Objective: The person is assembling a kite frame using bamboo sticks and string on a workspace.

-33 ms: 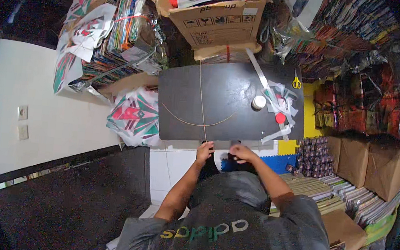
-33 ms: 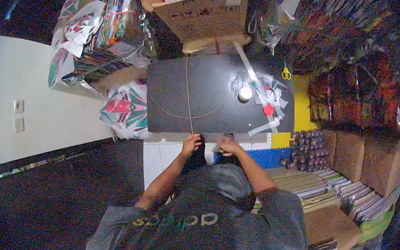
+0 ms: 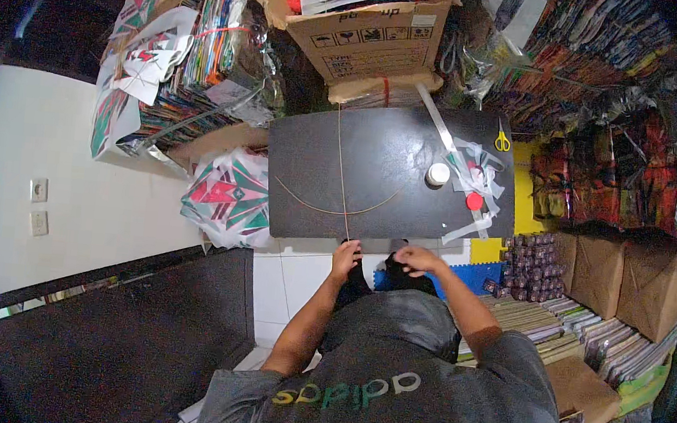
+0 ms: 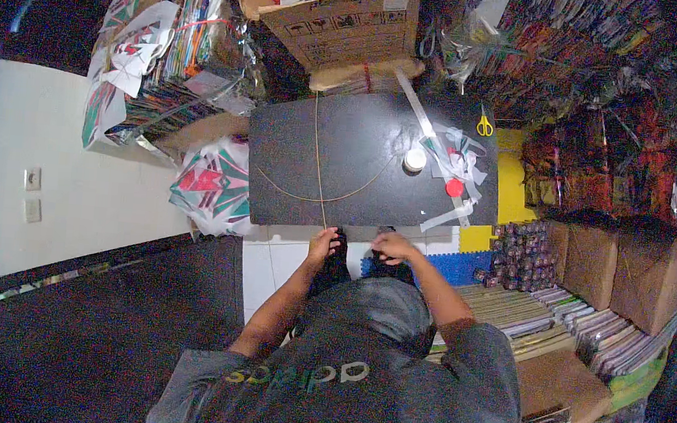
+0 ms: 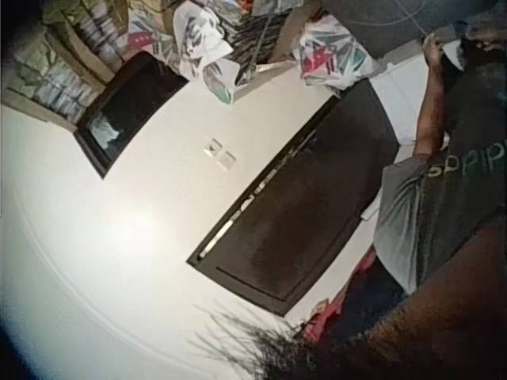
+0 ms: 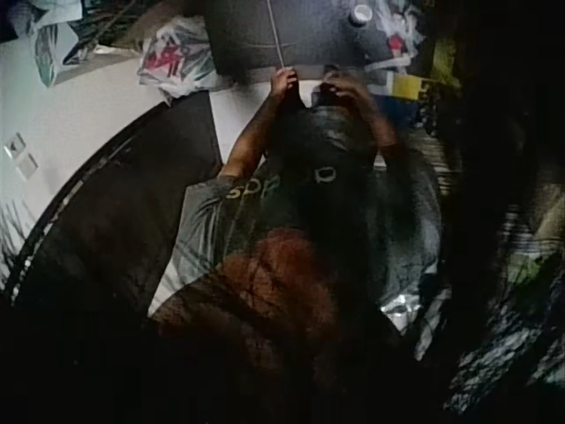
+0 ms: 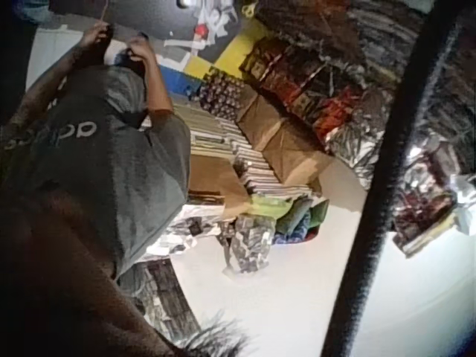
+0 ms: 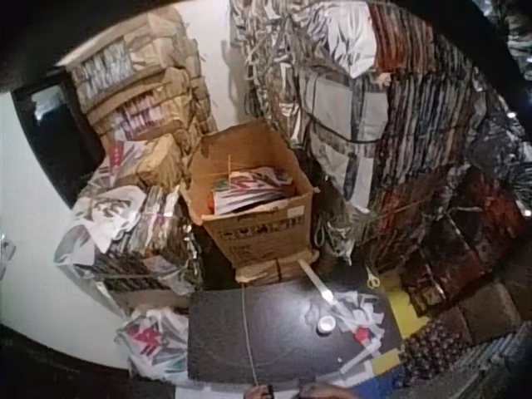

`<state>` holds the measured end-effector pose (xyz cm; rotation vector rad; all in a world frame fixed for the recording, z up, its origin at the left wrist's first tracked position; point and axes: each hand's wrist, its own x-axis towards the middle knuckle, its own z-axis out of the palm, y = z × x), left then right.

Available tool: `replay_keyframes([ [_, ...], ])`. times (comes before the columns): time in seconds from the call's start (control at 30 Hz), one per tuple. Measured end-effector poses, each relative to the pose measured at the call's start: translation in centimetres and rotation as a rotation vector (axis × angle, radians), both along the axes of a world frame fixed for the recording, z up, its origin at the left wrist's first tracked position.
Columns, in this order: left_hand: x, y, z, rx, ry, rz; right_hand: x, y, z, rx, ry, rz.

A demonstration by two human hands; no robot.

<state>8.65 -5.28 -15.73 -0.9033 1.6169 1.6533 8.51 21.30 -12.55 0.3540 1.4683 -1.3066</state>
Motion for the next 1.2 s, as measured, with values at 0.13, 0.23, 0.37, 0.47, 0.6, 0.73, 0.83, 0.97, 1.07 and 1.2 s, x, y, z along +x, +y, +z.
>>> replay_keyframes([
  [0.13, 0.1, 0.2, 1.1, -0.019, 0.032, 0.025, -4.7, 11.7, 5.2, 0.020, 0.181, 0.015],
  [0.23, 1.2, -0.9, 1.2, -0.038, -0.007, 0.136, -10.3, 17.5, 6.1, 0.284, 0.493, -0.326],
  [0.37, 0.8, -0.3, 1.5, -0.053, -0.026, 0.138, -16.8, 26.8, -0.3, 0.855, 0.868, -0.641],
  [0.47, 2.1, -1.5, 1.1, -0.080, -0.003, 0.191, -20.9, 26.2, 0.5, 1.021, 1.023, -0.551],
  [0.6, 3.4, -1.8, -0.7, -0.020, 0.178, 0.168, -23.0, 29.1, -2.0, 1.135, 1.032, -0.380],
  [0.73, 5.0, -1.9, -1.5, 0.037, 0.385, 0.172, -24.2, 28.2, -3.1, 1.234, 0.988, -0.211],
  [0.83, 5.1, -1.5, -0.9, -0.019, 0.358, 0.116, -24.8, 29.1, -2.9, 1.416, 0.943, -0.182],
  [0.97, 6.8, -2.0, -0.9, -0.124, 0.214, 0.116, -25.2, 25.9, -0.5, 1.359, 0.671, -0.095],
  [1.07, 8.1, -2.0, -1.5, -0.097, 0.239, 0.110, -24.5, 26.6, -0.3, 1.410, 0.865, -0.021],
  [1.2, 8.9, -2.1, -1.6, -0.216, 0.248, -0.002, -24.2, 28.2, -0.9, 1.391, 0.829, 0.035],
])
